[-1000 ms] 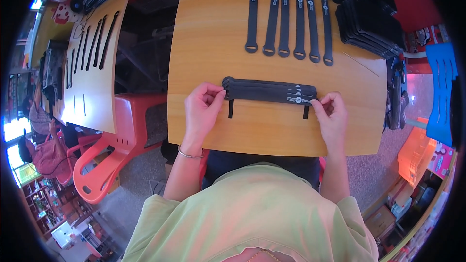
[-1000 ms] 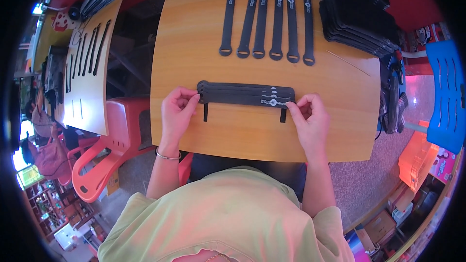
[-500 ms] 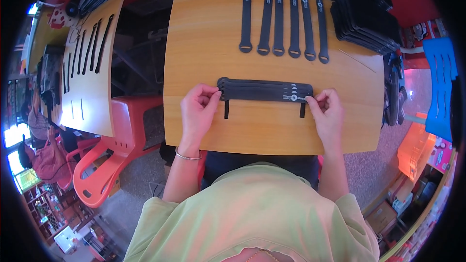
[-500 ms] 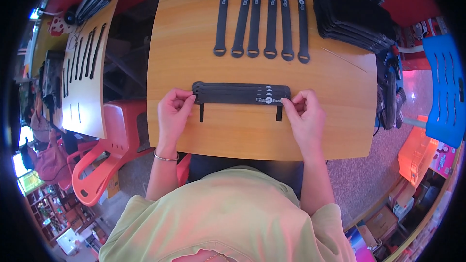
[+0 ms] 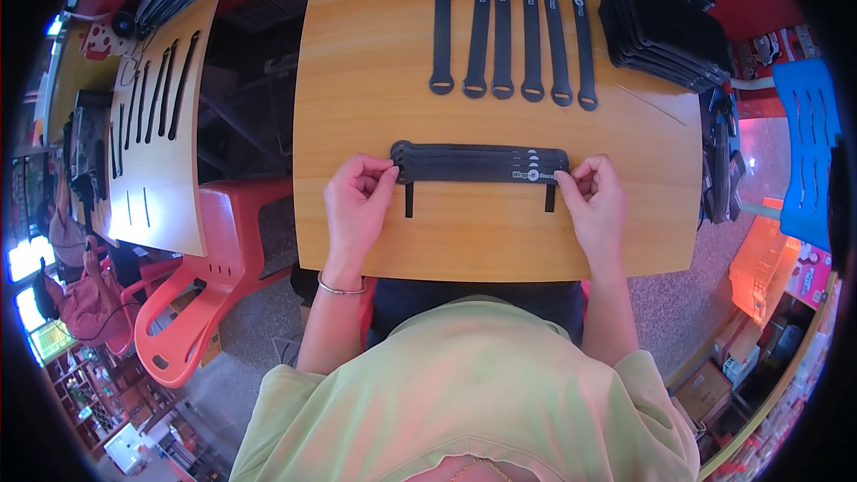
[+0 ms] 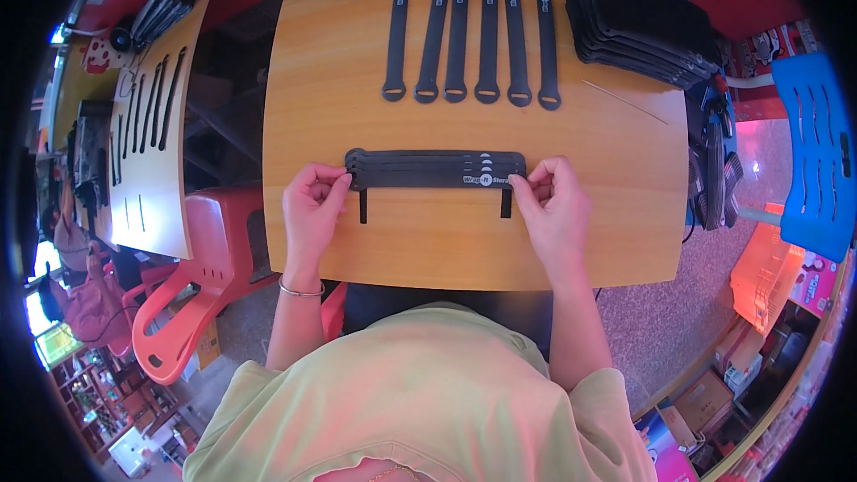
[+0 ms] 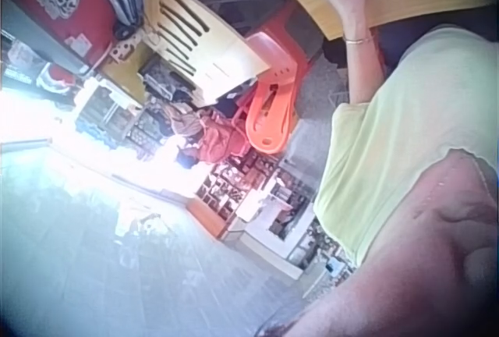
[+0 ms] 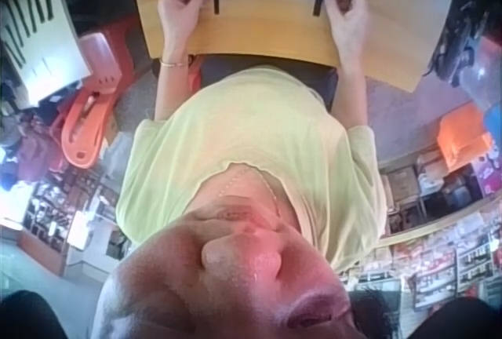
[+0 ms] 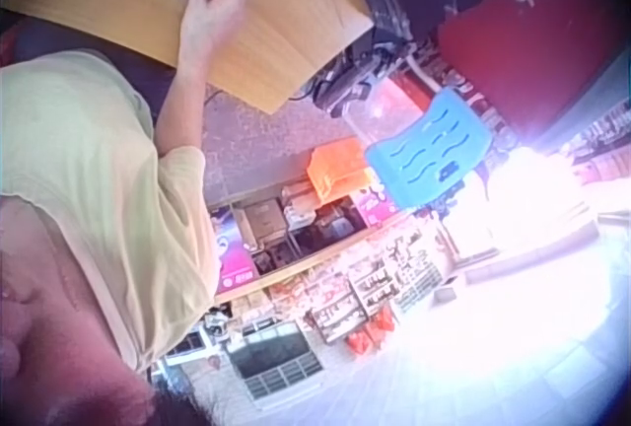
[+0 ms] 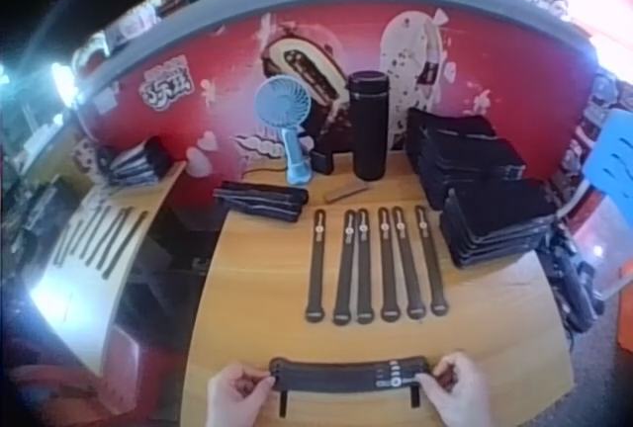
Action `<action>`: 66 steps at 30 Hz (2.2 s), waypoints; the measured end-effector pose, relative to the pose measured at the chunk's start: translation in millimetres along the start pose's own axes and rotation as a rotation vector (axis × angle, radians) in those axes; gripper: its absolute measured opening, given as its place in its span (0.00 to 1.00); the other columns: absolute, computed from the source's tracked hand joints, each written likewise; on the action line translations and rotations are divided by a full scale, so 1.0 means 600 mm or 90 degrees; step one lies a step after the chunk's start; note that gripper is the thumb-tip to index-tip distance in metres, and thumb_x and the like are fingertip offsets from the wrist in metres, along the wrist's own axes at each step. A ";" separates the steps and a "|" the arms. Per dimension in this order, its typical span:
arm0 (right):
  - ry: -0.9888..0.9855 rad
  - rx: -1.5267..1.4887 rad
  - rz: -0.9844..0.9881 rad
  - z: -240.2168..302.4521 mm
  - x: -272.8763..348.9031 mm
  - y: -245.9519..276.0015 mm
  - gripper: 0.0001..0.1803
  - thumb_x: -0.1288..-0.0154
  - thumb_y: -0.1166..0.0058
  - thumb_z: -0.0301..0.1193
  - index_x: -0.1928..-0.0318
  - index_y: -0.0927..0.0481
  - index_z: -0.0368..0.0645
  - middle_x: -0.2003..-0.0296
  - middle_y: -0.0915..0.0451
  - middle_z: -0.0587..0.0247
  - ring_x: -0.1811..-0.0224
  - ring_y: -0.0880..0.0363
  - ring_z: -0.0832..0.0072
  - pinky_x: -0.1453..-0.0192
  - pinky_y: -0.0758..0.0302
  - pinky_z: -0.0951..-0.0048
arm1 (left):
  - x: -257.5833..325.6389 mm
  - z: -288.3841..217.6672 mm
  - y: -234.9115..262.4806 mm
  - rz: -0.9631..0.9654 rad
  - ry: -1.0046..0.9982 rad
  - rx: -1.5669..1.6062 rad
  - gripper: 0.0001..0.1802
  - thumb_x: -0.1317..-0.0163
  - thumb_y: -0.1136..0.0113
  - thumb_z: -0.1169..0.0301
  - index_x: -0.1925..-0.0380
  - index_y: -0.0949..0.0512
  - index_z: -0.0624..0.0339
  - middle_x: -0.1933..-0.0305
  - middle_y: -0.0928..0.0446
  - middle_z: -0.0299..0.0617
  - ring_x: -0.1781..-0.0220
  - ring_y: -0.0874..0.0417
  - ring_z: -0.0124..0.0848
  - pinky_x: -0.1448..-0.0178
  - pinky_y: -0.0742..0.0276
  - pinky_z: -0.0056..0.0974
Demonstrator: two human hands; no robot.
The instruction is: The person is sorting and stacking black textile straps into a holder at a workbench.
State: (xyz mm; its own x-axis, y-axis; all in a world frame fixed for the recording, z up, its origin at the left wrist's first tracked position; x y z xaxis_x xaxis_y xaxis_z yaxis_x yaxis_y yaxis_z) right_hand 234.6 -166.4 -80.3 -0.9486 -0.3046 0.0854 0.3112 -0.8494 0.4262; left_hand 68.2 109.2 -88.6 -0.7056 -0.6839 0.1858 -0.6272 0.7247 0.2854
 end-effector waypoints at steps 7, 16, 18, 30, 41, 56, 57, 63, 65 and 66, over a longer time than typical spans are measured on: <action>0.005 0.002 0.002 0.002 0.000 -0.002 0.12 0.45 0.38 0.22 0.69 0.31 0.39 0.78 0.28 0.71 0.78 0.30 0.86 0.75 0.33 0.83 | 0.000 0.001 0.001 -0.005 -0.005 -0.012 0.02 0.43 0.40 0.81 0.70 0.24 0.67 0.78 0.26 0.31 0.81 0.32 0.13 0.77 0.39 0.20; 0.011 0.018 -0.007 0.009 -0.001 0.000 0.12 0.45 0.37 0.22 0.70 0.31 0.39 0.78 0.28 0.70 0.79 0.30 0.86 0.75 0.33 0.83 | -0.001 0.002 0.001 -0.006 -0.012 -0.007 0.02 0.43 0.40 0.81 0.70 0.24 0.67 0.78 0.26 0.30 0.80 0.32 0.12 0.77 0.40 0.20; 0.007 0.018 -0.007 0.009 0.000 0.000 0.12 0.46 0.37 0.22 0.70 0.31 0.39 0.79 0.28 0.70 0.79 0.30 0.86 0.76 0.33 0.82 | -0.001 0.002 0.001 -0.007 -0.011 -0.009 0.02 0.43 0.40 0.81 0.70 0.24 0.66 0.79 0.26 0.30 0.80 0.32 0.12 0.77 0.40 0.20; 0.036 0.045 -0.019 0.013 0.000 0.001 0.11 0.47 0.38 0.21 0.71 0.30 0.39 0.78 0.28 0.68 0.80 0.30 0.82 0.76 0.32 0.79 | 0.002 0.002 0.002 -0.015 -0.017 -0.008 0.03 0.44 0.39 0.81 0.70 0.24 0.67 0.78 0.25 0.32 0.80 0.31 0.13 0.76 0.38 0.21; 0.026 0.023 -0.022 0.020 -0.001 -0.001 0.13 0.49 0.35 0.24 0.68 0.29 0.39 0.78 0.28 0.68 0.79 0.31 0.82 0.75 0.32 0.79 | 0.003 -0.008 0.005 -0.021 -0.036 -0.036 0.04 0.44 0.39 0.80 0.70 0.24 0.67 0.78 0.25 0.32 0.79 0.30 0.14 0.76 0.36 0.21; 0.098 0.282 -0.056 0.064 0.011 -0.017 0.23 0.56 0.29 0.40 0.67 0.31 0.45 0.77 0.31 0.66 0.78 0.30 0.71 0.74 0.33 0.68 | -0.121 -0.173 -0.113 -0.033 -0.425 -0.362 0.17 0.48 0.34 0.70 0.60 0.26 0.59 0.65 0.25 0.48 0.63 0.23 0.42 0.59 0.26 0.40; 0.104 0.291 -0.059 0.065 0.011 -0.017 0.23 0.55 0.30 0.40 0.68 0.31 0.45 0.77 0.31 0.66 0.78 0.30 0.70 0.75 0.33 0.68 | -0.131 -0.169 -0.120 -0.031 -0.428 -0.360 0.17 0.48 0.34 0.70 0.60 0.26 0.59 0.65 0.25 0.48 0.63 0.23 0.42 0.59 0.26 0.40; 0.102 0.281 -0.067 0.059 0.011 -0.014 0.22 0.53 0.31 0.39 0.66 0.31 0.44 0.79 0.33 0.66 0.79 0.32 0.72 0.74 0.33 0.68 | -0.161 -0.147 -0.135 0.003 -0.374 -0.441 0.25 0.52 0.32 0.71 0.54 0.31 0.61 0.66 0.27 0.48 0.63 0.23 0.43 0.59 0.26 0.42; 0.075 0.206 -0.075 0.037 0.011 -0.007 0.21 0.51 0.32 0.37 0.65 0.31 0.44 0.79 0.33 0.67 0.79 0.33 0.74 0.74 0.34 0.70 | -0.169 -0.130 -0.120 0.017 -0.274 -0.319 0.27 0.54 0.31 0.74 0.53 0.32 0.62 0.69 0.26 0.49 0.67 0.23 0.43 0.62 0.26 0.41; 0.046 0.131 -0.082 0.024 0.010 -0.001 0.19 0.49 0.32 0.35 0.65 0.31 0.43 0.79 0.34 0.67 0.79 0.35 0.76 0.74 0.34 0.72 | -0.169 -0.130 -0.116 0.016 -0.276 -0.318 0.27 0.54 0.31 0.74 0.53 0.32 0.62 0.69 0.26 0.49 0.67 0.23 0.43 0.62 0.26 0.41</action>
State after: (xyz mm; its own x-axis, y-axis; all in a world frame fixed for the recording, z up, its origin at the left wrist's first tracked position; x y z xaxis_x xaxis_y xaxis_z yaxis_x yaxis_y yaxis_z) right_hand 227.8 -161.5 -67.3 -0.9709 -0.2357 -0.0435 0.1623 -0.7801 0.6043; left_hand 209.0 121.6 -54.0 -0.8526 -0.4952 -0.1666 -0.4532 0.5422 0.7076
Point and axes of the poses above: each hand's wrist, its own x-axis away from the middle knuckle, its own y-axis out of the back of the hand, z = x × y, the point moved 9 cm from there along -x, towards the middle knuckle
